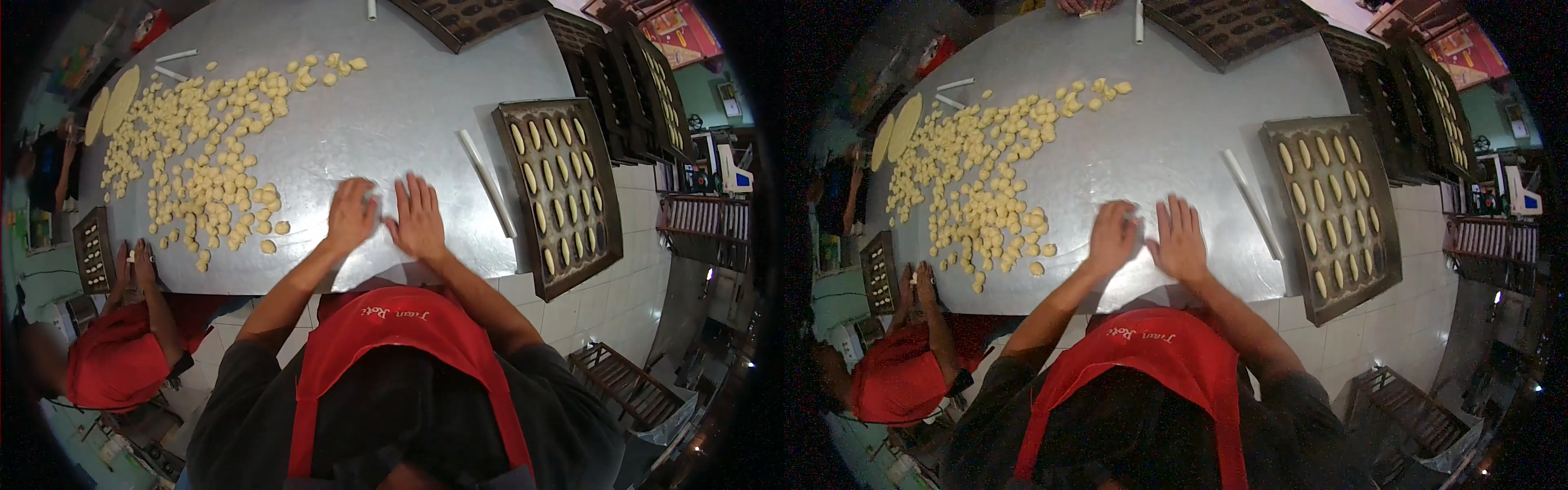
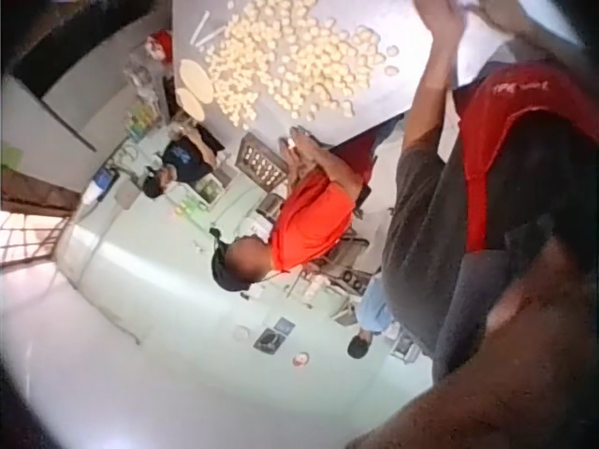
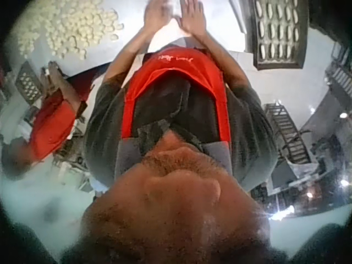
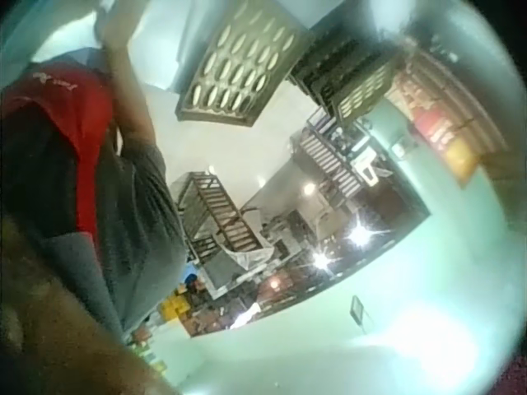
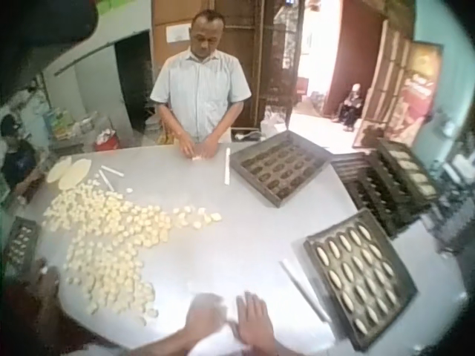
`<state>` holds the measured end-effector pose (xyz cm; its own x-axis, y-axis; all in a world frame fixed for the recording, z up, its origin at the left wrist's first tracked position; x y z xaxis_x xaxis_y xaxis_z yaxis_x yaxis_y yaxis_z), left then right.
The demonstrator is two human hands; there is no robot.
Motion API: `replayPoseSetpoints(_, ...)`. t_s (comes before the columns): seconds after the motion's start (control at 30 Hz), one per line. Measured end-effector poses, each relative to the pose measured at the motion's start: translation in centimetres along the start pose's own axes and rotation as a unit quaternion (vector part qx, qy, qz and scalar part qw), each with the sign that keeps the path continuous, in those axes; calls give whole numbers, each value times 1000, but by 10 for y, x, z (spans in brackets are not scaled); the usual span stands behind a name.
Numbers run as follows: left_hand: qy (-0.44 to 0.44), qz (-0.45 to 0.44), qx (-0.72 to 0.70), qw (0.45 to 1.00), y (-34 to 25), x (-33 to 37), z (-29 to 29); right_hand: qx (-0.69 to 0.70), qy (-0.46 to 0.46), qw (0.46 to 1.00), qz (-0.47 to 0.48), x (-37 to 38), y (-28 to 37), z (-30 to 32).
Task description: The person shapes small balls of dough into elongated rolls using a white rolling pin on a stainless steel table. They place the shaped rolls into a metal baking tray and stack the filled tray onto a rack. The person repeats this process with multiple dough balls throughout the clip.
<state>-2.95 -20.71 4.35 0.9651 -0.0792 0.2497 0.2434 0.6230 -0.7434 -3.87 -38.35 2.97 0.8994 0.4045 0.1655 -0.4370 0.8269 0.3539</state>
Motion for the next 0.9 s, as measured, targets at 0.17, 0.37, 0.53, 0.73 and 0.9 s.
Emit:
replayPoseSetpoints(0.17, -34, 26, 96, 994, 111, 87, 56, -81, 65, 995, 0, -28, 18, -3)
replayPoseSetpoints(0.37, -95, 68, 116, 986, 171, 231, 47, -1, -50, 999, 9, 54, -1, 10)
replayPoseSetpoints(0.53, 6, 145, -8, 989, 150, 217, 28, 145, -7, 989, -9, -11, -16, 36)
replayPoseSetpoints(0.73, 5, 18, 126, 992, 104, 126, 19, 112, -15, 993, -27, -33, -41, 68)
replayPoseSetpoints(0.9, -61, 38, 102, 992, 51, 108, 45, 150, -96, 950, -258, -85, -168, 138)
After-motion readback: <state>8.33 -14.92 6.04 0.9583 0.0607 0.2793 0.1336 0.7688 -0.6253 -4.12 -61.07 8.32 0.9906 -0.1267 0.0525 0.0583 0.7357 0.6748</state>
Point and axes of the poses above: each hand's wrist, its own x-axis towards the middle knuckle, its own z-axis out of the back of the hand, y = z × x, the point moved 6 cm from there along x, towards the middle knuckle, and after that the axes turned 5 degrees about -x, right-handed, at the moved point
